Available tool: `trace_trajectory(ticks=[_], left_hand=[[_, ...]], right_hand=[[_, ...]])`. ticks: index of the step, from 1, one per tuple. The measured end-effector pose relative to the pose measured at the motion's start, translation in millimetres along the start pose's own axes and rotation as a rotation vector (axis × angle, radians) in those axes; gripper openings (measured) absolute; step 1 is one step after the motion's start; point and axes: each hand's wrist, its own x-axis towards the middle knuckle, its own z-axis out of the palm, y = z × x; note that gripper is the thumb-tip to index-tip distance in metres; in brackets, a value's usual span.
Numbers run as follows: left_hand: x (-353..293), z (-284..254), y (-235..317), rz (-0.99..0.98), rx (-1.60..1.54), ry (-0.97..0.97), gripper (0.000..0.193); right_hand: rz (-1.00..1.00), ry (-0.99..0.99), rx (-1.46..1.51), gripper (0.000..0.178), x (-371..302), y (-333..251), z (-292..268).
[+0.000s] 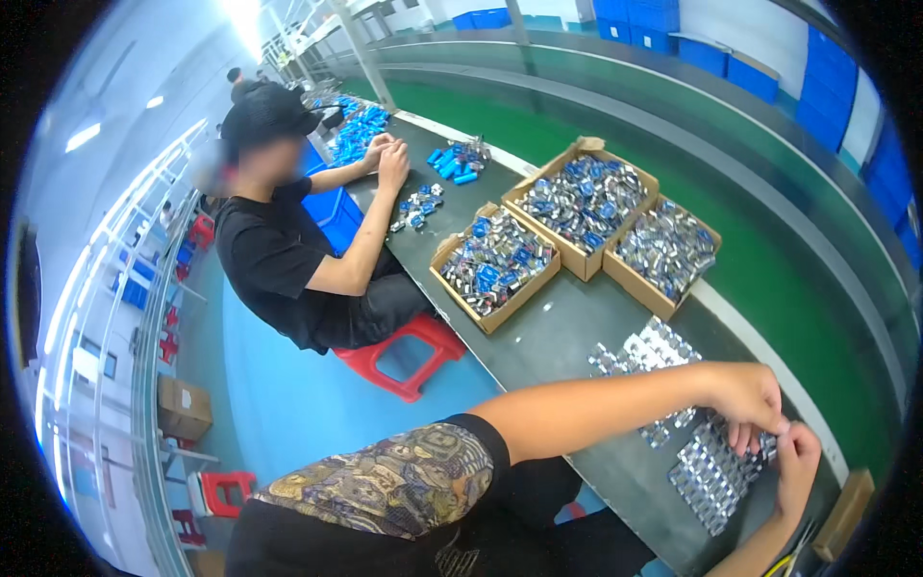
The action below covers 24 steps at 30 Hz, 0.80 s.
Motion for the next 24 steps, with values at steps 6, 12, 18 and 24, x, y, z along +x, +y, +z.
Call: trace_trajectory(ticks=[6, 12, 18, 24], left_hand=[[-6, -13, -5, 0.003, 0.083, 0.019, 0.023], [-2, -19, -4, -0.048, 0.057, -0.05, 0.018], [2, -18, -15, -0.056, -0.04, 0.057, 0.009], [3, -15, -13, -0.018, -0.263, 0.087, 0.007]], right_hand=[[-0.011, -0.083, 0.057, 0.028, 20, 11, 13], [0.024, -0.107, 0.095, 0.031, 14, 6, 17], [-0.113, -0.234, 0.131, 0.032, 18, -5, 27], [-0.189, -0.163, 0.353, 0.028, 26, 27, 34]])
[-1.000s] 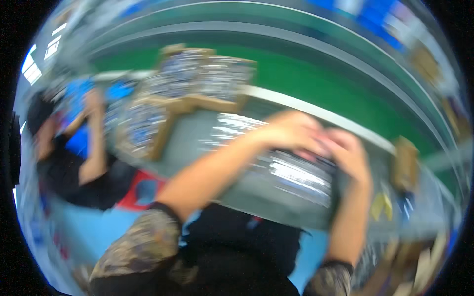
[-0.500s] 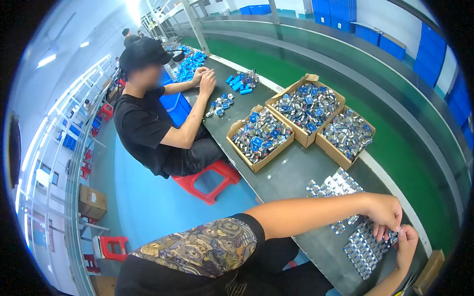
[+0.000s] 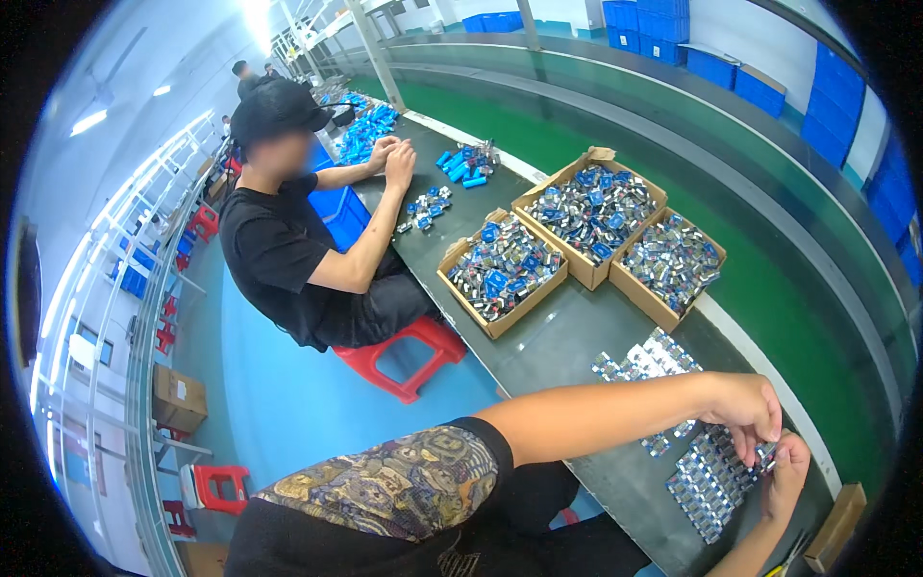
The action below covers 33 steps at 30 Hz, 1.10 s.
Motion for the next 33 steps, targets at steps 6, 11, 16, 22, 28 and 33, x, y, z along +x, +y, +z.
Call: trace_trajectory(ticks=[6, 11, 16, 22, 28, 33], left_hand=[[12, 6, -1, 0.198, 0.351, 0.193, 0.013], [-3, -21, 4, 0.183, 0.636, 0.413, 0.018], [-4, -19, 8, 0.135, 0.764, 0.457, 0.017], [5, -6, 3, 0.094, 0.746, 0.449, 0.02], [11, -20, -9, 0.117, 0.827, 0.376, 0.03], [2, -17, -11, 0.411, 1.341, 0.536, 0.036]], right_hand=[[0.252, 0.375, -0.405, 0.02, -6, -53, 3], [0.036, 0.351, -0.862, 0.022, 20, -45, 31], [-0.171, 0.291, -1.094, 0.019, 32, -29, 20], [-0.074, 0.437, -0.986, 0.018, 14, -45, 13], [-0.185, 0.142, -1.035, 0.023, 9, -51, 22], [-0.12, 0.148, -1.018, 0.021, 10, -51, 24]])
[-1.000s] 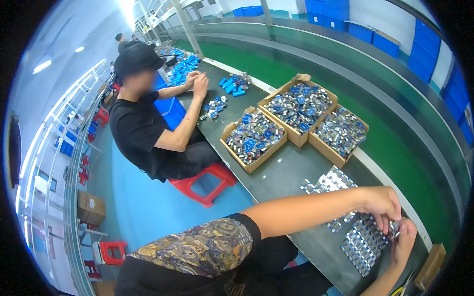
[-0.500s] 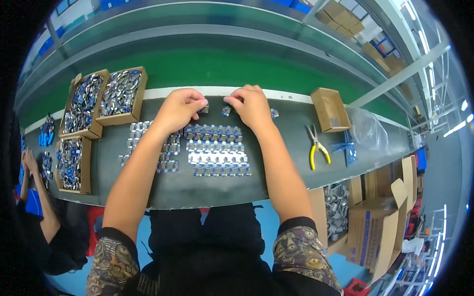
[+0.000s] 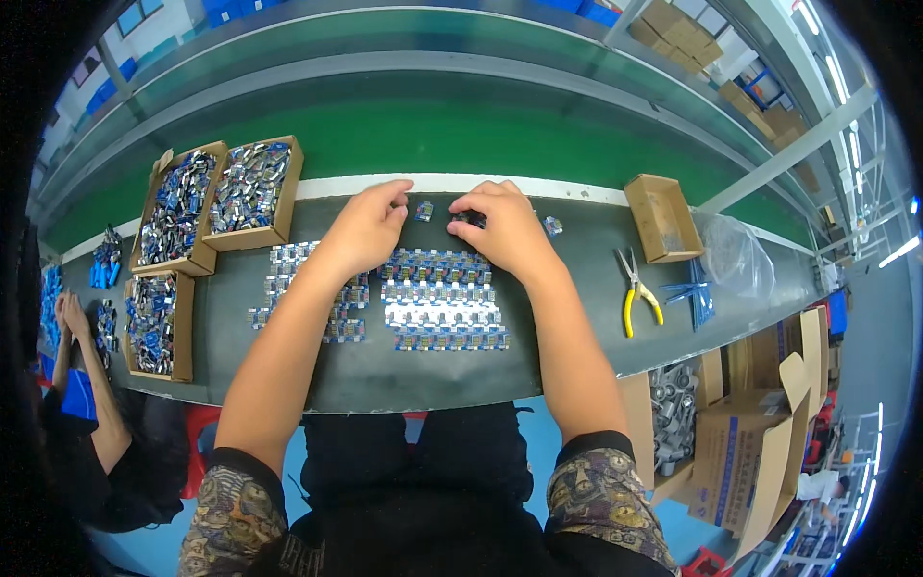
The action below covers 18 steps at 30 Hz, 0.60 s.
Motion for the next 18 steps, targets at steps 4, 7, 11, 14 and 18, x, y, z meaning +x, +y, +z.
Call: trace_trajectory(ticks=[4, 7, 11, 14, 18], left_hand=[[2, -4, 15, -0.223, -0.308, -0.306, 0.042], [-3, 1, 13, -0.222, -0.504, -0.378, 0.051], [-1, -8, 19, -0.163, -0.562, -0.362, 0.049], [3, -19, 27, -0.319, -0.483, -0.421, 0.036], [-5, -14, 20, 0.001, -0.001, -0.401, 0.022]], right_hand=[[0.015, 0.006, -0.025, 0.02, -3, 11, 3], [0.107, 0.073, -0.123, 0.019, -2, 16, 0], [0.09, 0.191, -0.048, 0.015, -2, -2, -17], [0.093, -0.276, 0.231, 0.017, -7, -20, -25], [-0.018, -0.349, 0.191, 0.023, -10, -15, -14]])
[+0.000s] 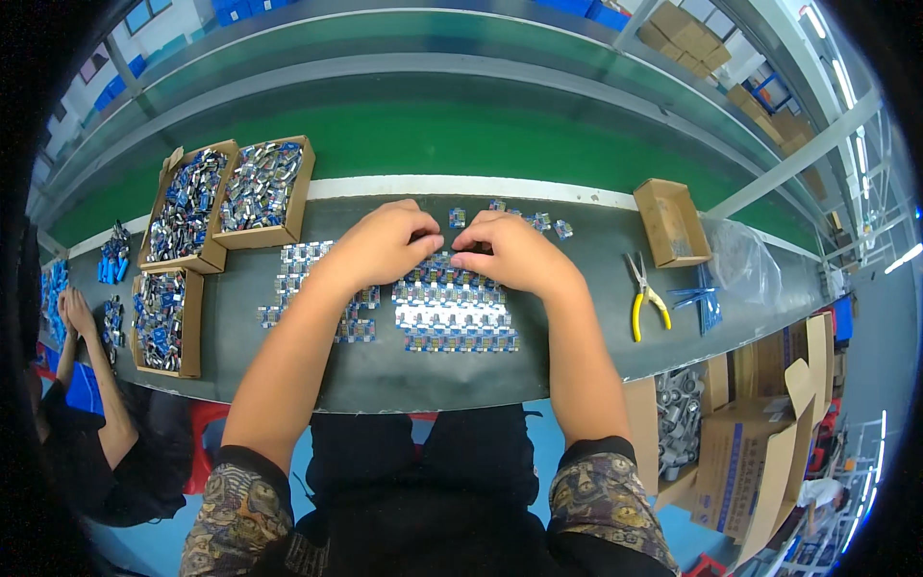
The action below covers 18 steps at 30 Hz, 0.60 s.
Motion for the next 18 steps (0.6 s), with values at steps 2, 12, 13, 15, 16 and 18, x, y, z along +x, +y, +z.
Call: trace_trajectory(ticks=[2, 12, 13, 15, 16, 18], left_hand=[[-3, 3, 1, 0.069, 0.068, 0.024, 0.021], [0, 2, 1, 0.062, 0.018, -0.137, 0.022], [0, 2, 1, 0.068, 0.008, -0.11, 0.022], [0, 5, -1, 0.074, -0.001, -0.086, 0.022], [2, 6, -1, 0.092, -0.085, -0.048, 0.021], [1, 7, -2, 0.11, -0.167, -0.006, 0.02]], right_hand=[[-0.029, -0.018, 0.019, 0.023, -2, -1, -3], [-0.021, -0.086, 0.053, 0.019, -2, 9, -4], [-0.017, -0.084, 0.057, 0.019, -1, 10, -3], [0.056, -0.082, 0.072, 0.013, 1, 10, -1], [0.0, -0.047, 0.037, 0.012, 3, 14, 1], [0.0, -0.003, 0.102, 0.013, 5, 17, 8]])
